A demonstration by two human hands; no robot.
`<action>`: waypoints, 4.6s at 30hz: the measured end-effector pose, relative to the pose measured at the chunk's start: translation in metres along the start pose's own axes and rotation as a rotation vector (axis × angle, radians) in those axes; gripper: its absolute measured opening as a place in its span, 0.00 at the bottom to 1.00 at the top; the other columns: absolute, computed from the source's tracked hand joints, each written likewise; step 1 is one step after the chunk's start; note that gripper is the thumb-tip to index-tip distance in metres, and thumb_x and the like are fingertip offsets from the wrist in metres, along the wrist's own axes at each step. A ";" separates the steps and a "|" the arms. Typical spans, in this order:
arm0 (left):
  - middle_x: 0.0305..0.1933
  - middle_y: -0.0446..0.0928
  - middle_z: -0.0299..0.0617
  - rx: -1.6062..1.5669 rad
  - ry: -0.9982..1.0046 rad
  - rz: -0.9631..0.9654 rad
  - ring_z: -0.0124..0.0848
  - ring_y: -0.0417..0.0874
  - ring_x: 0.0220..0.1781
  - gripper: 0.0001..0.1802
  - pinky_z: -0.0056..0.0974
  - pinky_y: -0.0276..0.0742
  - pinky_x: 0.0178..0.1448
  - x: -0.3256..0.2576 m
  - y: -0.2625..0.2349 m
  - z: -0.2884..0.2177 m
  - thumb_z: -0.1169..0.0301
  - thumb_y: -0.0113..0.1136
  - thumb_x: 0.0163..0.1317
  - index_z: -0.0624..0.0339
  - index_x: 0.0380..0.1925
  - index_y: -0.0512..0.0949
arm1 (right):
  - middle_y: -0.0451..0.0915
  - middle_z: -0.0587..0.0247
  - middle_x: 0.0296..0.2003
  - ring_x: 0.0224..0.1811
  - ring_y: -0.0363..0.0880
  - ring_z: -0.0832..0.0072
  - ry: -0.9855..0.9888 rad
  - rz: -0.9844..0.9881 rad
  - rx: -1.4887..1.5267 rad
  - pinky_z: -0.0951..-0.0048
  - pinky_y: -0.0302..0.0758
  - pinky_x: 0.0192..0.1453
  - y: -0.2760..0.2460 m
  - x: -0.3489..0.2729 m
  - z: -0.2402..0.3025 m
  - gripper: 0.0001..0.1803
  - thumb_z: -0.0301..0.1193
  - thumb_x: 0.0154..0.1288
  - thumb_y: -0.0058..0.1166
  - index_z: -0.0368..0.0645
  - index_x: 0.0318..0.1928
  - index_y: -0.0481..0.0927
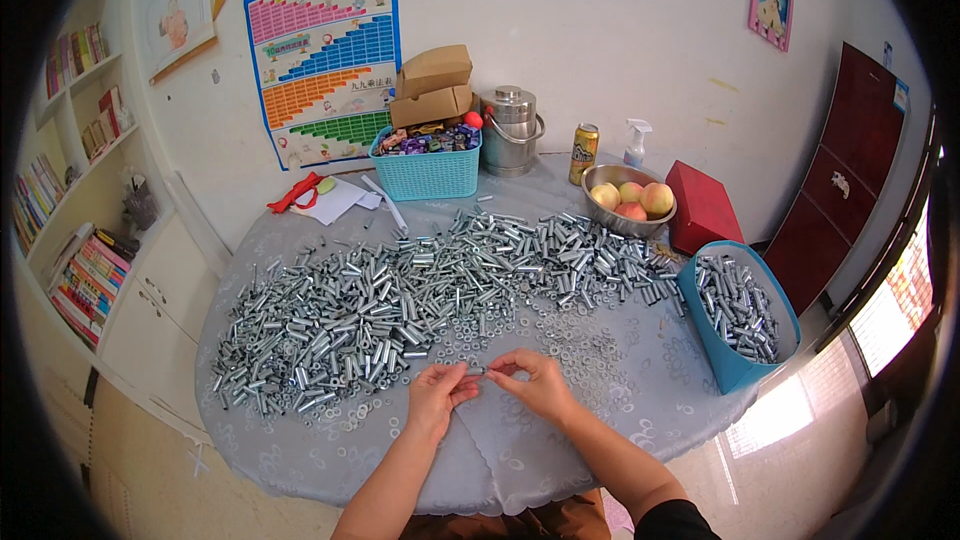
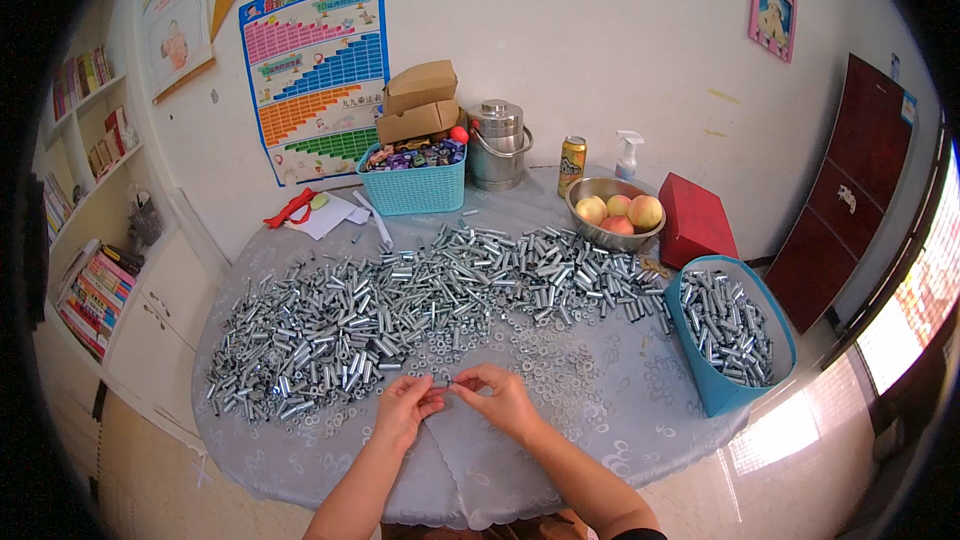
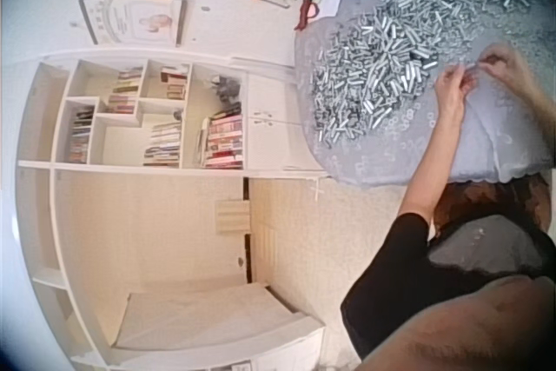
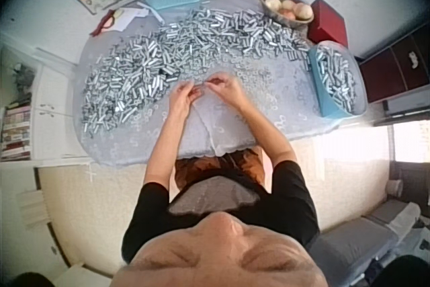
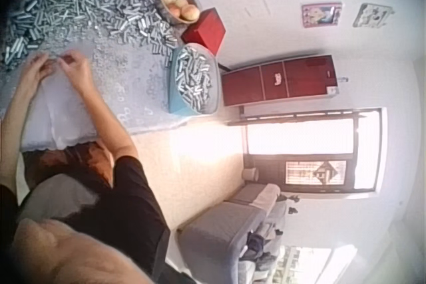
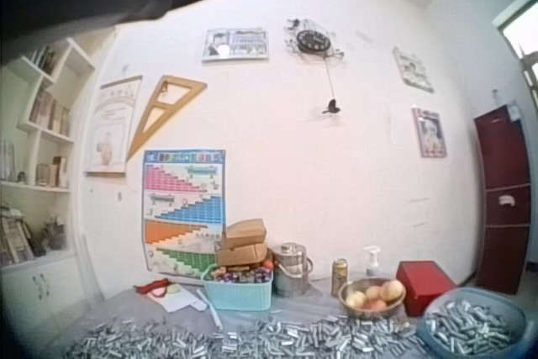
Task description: The person repeatedly picks up small metal cylindrical parts and washers from a large pile on a table, inserts the washers into the cylinders, and places the assembled units into a blue plastic bin. The process is continuous and repetitive throughout the clip.
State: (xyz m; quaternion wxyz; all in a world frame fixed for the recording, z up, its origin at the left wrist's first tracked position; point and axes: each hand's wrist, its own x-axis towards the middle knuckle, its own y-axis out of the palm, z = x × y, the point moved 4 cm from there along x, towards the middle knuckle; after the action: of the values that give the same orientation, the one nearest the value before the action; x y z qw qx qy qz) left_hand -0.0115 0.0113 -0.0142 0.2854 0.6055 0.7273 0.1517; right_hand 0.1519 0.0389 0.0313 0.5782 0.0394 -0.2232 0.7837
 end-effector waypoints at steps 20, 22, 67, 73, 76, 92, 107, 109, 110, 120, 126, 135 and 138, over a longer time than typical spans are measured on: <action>0.35 0.78 0.51 -0.072 -0.019 0.085 0.35 0.81 0.33 0.05 0.37 0.80 0.41 0.003 0.000 -0.002 0.78 0.56 0.56 0.66 0.34 0.75 | 0.79 0.60 0.28 0.32 0.77 0.64 0.118 -0.160 -0.591 0.67 0.73 0.37 -0.066 0.005 -0.031 0.08 0.32 0.48 0.61 0.44 0.31 0.83; 0.35 0.78 0.50 -0.060 -0.023 0.097 0.35 0.81 0.33 0.05 0.37 0.80 0.41 0.003 -0.001 -0.002 0.78 0.56 0.57 0.65 0.33 0.75 | 0.79 0.60 0.28 0.33 0.76 0.62 0.075 -0.154 -0.635 0.65 0.73 0.38 -0.063 0.005 -0.034 0.08 0.32 0.47 0.61 0.45 0.30 0.83; 0.34 0.79 0.51 -0.190 -0.105 0.138 0.35 0.81 0.32 0.05 0.38 0.79 0.43 0.000 -0.001 -0.001 0.77 0.54 0.58 0.67 0.33 0.74 | 0.80 0.62 0.38 0.40 0.77 0.75 -0.058 -0.066 0.081 0.76 0.72 0.45 -0.003 0.006 -0.002 0.13 0.23 0.55 0.57 0.40 0.43 0.80; 0.35 0.79 0.50 -0.261 -0.116 0.123 0.34 0.81 0.32 0.05 0.35 0.79 0.42 0.002 -0.005 0.000 0.76 0.53 0.59 0.66 0.34 0.74 | 0.79 0.55 0.39 0.39 0.77 0.63 -0.438 -0.075 -0.282 0.71 0.73 0.44 0.004 0.003 0.017 0.16 0.20 0.55 0.53 0.43 0.46 0.78; 0.35 0.78 0.50 -0.286 -0.116 0.115 0.34 0.81 0.32 0.05 0.35 0.80 0.41 0.002 -0.006 -0.001 0.76 0.53 0.59 0.67 0.34 0.74 | 0.79 0.55 0.39 0.40 0.77 0.62 -0.434 -0.071 -0.249 0.70 0.73 0.44 0.005 0.004 0.021 0.18 0.19 0.54 0.53 0.43 0.47 0.77; 0.34 0.79 0.49 -0.312 -0.033 0.057 0.32 0.81 0.32 0.05 0.35 0.80 0.42 0.007 -0.016 -0.008 0.75 0.54 0.59 0.65 0.33 0.74 | 0.80 0.58 0.34 0.37 0.77 0.61 -0.097 -0.170 -0.348 0.68 0.74 0.43 -0.007 0.007 -0.011 0.09 0.26 0.51 0.57 0.43 0.36 0.82; 0.33 0.78 0.50 -0.191 -0.084 0.056 0.33 0.81 0.31 0.05 0.37 0.80 0.41 0.002 -0.008 -0.007 0.76 0.55 0.58 0.67 0.33 0.74 | 0.78 0.68 0.29 0.31 0.74 0.77 0.142 -0.068 -0.091 0.76 0.71 0.37 -0.007 0.008 -0.021 0.08 0.29 0.50 0.62 0.43 0.34 0.83; 0.33 0.78 0.51 -0.184 -0.099 0.072 0.34 0.81 0.31 0.05 0.37 0.80 0.41 0.002 -0.006 -0.004 0.76 0.55 0.57 0.67 0.33 0.74 | 0.78 0.71 0.31 0.32 0.72 0.82 0.219 -0.108 0.208 0.80 0.69 0.37 -0.006 0.009 -0.029 0.08 0.28 0.52 0.61 0.42 0.35 0.82; 0.33 0.78 0.51 -0.180 -0.107 0.076 0.34 0.81 0.31 0.05 0.37 0.80 0.41 0.002 -0.007 -0.003 0.76 0.55 0.57 0.67 0.33 0.74 | 0.77 0.71 0.32 0.33 0.71 0.84 0.208 -0.111 0.311 0.81 0.68 0.37 -0.005 0.011 -0.031 0.08 0.28 0.53 0.61 0.41 0.36 0.82; 0.33 0.79 0.52 -0.126 -0.138 0.120 0.34 0.81 0.31 0.06 0.38 0.80 0.41 -0.001 -0.002 -0.002 0.76 0.54 0.58 0.68 0.34 0.75 | 0.78 0.71 0.35 0.37 0.71 0.83 0.107 0.034 0.310 0.82 0.68 0.43 0.001 0.010 -0.020 0.11 0.27 0.54 0.60 0.43 0.40 0.81; 0.33 0.79 0.50 -0.193 -0.082 0.102 0.33 0.81 0.31 0.06 0.36 0.80 0.40 0.003 -0.010 -0.005 0.75 0.54 0.58 0.67 0.34 0.75 | 0.78 0.68 0.38 0.40 0.74 0.80 0.209 0.049 0.365 0.79 0.70 0.46 0.009 0.011 -0.024 0.12 0.29 0.57 0.57 0.43 0.43 0.79; 0.33 0.79 0.49 -0.213 -0.056 0.095 0.32 0.81 0.31 0.05 0.36 0.79 0.41 0.001 -0.009 -0.011 0.75 0.54 0.58 0.66 0.33 0.74 | 0.77 0.61 0.33 0.38 0.73 0.63 -0.326 0.098 -0.605 0.65 0.68 0.43 0.022 0.009 -0.011 0.11 0.32 0.49 0.58 0.45 0.36 0.80; 0.33 0.78 0.49 -0.207 -0.063 0.089 0.32 0.81 0.30 0.05 0.36 0.79 0.41 0.000 -0.008 -0.012 0.75 0.54 0.58 0.66 0.33 0.74 | 0.77 0.62 0.30 0.37 0.73 0.62 -0.238 0.095 -0.539 0.64 0.68 0.43 0.017 0.008 -0.017 0.09 0.32 0.49 0.59 0.44 0.31 0.79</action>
State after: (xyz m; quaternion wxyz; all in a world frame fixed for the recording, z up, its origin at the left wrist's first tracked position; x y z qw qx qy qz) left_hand -0.0247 0.0115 -0.0092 0.3620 0.6089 0.6708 0.2195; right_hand 0.1375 0.0485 0.0131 0.5002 -0.0344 -0.4911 0.7124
